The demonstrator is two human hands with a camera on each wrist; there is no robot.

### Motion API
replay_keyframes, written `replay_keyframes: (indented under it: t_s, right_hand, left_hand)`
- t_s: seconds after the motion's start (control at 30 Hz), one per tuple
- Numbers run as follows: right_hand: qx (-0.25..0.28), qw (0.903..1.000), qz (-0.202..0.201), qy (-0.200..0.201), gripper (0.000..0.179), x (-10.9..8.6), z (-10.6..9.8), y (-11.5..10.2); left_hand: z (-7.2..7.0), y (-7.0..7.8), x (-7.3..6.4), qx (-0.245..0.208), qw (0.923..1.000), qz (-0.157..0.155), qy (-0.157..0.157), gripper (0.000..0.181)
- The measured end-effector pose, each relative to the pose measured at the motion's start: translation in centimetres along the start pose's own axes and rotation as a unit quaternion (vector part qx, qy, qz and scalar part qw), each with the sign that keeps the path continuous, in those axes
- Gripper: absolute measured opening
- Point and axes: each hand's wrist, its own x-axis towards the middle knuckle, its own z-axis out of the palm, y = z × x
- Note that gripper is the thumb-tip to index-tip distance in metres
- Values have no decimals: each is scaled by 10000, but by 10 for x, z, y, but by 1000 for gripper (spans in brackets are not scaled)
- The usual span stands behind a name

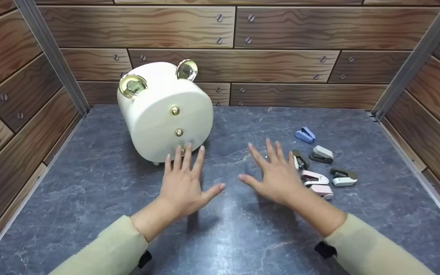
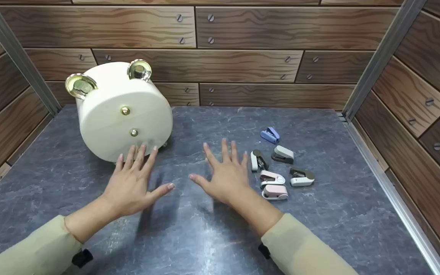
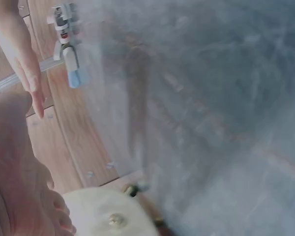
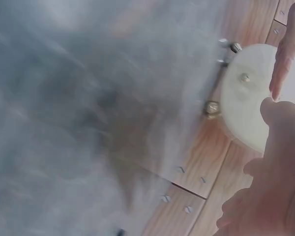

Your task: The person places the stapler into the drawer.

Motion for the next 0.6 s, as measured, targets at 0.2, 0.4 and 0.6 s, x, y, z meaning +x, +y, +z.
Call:
replay_keyframes:
  t_s: [0.2, 0.4, 0.6]
  right_hand:
    - [177, 9996, -200, 6, 98, 24, -31, -11]
    - [347, 9985, -411, 133, 101, 56, -61, -26]
    - [624, 9966, -498, 216, 98, 84, -80, -40]
  left_hand:
    - [-31, -8, 1, 53, 9992, 53, 397, 112]
    - [-66, -26, 2, 29, 9970, -47, 771, 113]
    - [-93, -48, 0, -3, 9952, -332, 920, 115]
